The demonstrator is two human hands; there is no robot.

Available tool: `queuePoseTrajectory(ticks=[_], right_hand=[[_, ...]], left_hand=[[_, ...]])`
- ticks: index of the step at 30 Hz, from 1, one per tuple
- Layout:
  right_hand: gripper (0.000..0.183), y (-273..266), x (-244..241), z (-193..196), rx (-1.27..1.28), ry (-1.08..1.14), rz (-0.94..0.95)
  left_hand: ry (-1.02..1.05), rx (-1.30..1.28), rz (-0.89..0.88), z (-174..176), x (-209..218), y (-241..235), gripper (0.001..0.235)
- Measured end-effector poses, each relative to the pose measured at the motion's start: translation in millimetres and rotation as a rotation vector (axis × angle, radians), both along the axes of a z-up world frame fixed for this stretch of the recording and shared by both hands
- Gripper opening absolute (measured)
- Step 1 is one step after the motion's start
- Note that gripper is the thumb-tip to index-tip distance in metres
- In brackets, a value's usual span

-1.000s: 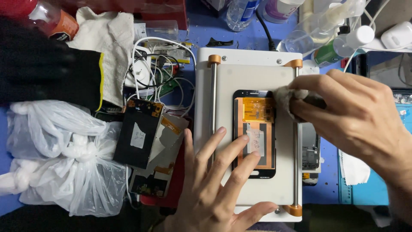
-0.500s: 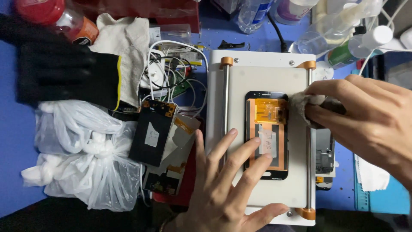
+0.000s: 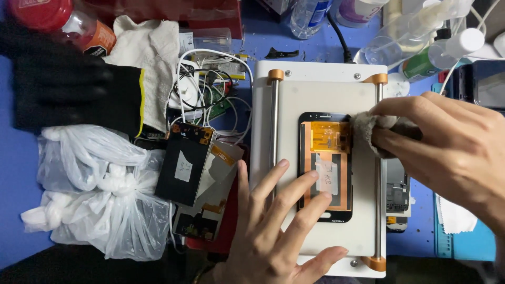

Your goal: Cleaning the inner surface of a disassembled smartphone screen panel using a cloth and solvent on a repair workbench.

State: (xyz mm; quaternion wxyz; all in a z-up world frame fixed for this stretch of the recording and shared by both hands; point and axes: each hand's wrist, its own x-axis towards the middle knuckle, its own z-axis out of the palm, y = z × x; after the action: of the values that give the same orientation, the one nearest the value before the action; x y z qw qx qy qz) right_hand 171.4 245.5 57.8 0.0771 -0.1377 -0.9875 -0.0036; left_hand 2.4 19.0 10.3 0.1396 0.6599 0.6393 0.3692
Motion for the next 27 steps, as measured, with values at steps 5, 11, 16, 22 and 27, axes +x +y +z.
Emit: queuePoseTrajectory(ticks=[5, 11, 16, 22, 27], right_hand=[[0.037, -2.6, -6.2, 8.1, 0.064, -0.022, 0.018], [0.025, -6.3, -4.9, 4.8, 0.015, -0.005, -0.019], [0.027, -12.0, -6.7, 5.5, 0.001, 0.047, -0.037], [0.027, -22.7, 71.7, -5.4, -0.238, 0.049, -0.333], [0.026, -26.2, 236.3, -59.7, -0.475, 0.325, -0.834]], left_hand=[[0.007, -0.002, -0.003, 0.9, 1.3, -0.1, 0.062], [0.009, -0.01, 0.007, 4.4, 0.7, -2.1, 0.06], [-0.005, -0.009, -0.002, 6.5, 0.1, -1.1, 0.058], [-0.037, 0.004, -0.03, 8.4, -2.7, 0.7, 0.058], [-0.038, 0.062, -0.041, -3.9, 1.1, 4.7, 0.052]])
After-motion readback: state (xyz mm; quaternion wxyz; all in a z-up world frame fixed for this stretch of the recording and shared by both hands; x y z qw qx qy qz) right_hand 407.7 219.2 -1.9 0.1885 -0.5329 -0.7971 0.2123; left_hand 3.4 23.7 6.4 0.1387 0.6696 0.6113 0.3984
